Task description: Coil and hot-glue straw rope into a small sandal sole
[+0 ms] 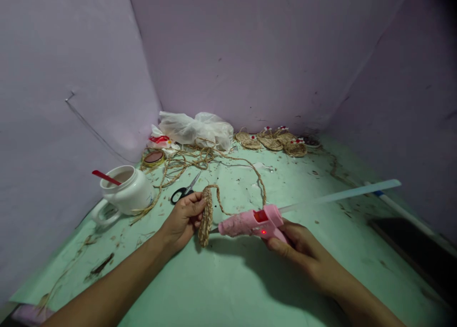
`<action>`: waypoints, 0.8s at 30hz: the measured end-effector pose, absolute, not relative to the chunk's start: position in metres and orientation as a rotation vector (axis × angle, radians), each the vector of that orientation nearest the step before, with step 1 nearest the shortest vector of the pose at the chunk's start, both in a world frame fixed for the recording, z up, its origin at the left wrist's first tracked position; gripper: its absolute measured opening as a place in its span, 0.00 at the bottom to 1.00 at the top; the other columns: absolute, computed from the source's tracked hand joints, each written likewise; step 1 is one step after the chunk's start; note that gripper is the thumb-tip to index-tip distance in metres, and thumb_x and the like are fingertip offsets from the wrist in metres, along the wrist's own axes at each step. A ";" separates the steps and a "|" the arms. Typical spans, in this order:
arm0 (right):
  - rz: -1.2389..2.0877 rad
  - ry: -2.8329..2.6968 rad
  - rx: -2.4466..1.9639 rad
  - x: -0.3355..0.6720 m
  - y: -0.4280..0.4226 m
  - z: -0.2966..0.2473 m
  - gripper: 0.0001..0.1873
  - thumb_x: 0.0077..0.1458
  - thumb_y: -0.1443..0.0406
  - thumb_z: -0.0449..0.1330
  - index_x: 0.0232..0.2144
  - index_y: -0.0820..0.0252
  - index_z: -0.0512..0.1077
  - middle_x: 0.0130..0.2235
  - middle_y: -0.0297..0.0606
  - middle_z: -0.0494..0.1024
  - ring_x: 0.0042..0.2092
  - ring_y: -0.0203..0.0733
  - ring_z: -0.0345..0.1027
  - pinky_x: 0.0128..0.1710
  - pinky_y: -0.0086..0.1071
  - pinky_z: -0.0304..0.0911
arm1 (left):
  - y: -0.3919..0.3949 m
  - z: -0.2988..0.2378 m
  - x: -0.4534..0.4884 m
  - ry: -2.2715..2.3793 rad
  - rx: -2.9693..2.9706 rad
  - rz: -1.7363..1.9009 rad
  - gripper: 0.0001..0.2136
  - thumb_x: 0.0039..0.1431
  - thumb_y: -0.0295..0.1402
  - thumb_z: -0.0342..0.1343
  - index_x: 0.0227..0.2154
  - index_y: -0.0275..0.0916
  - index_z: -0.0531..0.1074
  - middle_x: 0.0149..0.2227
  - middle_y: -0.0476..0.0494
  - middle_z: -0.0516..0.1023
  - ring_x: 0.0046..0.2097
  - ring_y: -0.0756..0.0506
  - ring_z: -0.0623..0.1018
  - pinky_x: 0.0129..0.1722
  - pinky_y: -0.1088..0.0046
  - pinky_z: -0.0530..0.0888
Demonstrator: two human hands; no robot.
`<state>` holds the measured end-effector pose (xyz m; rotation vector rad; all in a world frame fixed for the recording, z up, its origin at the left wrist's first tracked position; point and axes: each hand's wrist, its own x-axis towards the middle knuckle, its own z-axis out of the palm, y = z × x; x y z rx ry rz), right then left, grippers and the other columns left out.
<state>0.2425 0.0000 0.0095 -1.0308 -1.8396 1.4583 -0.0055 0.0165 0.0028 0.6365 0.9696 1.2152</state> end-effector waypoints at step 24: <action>1.022 -1.067 -1.388 0.281 0.089 0.002 0.14 0.36 0.58 0.67 0.21 0.57 0.66 0.19 0.29 0.66 0.19 0.32 0.59 0.17 0.26 0.55 | 0.003 0.004 -0.008 1.068 0.670 1.132 0.19 0.34 0.36 0.73 0.27 0.33 0.73 0.19 0.55 0.66 0.18 0.59 0.60 0.15 0.86 0.54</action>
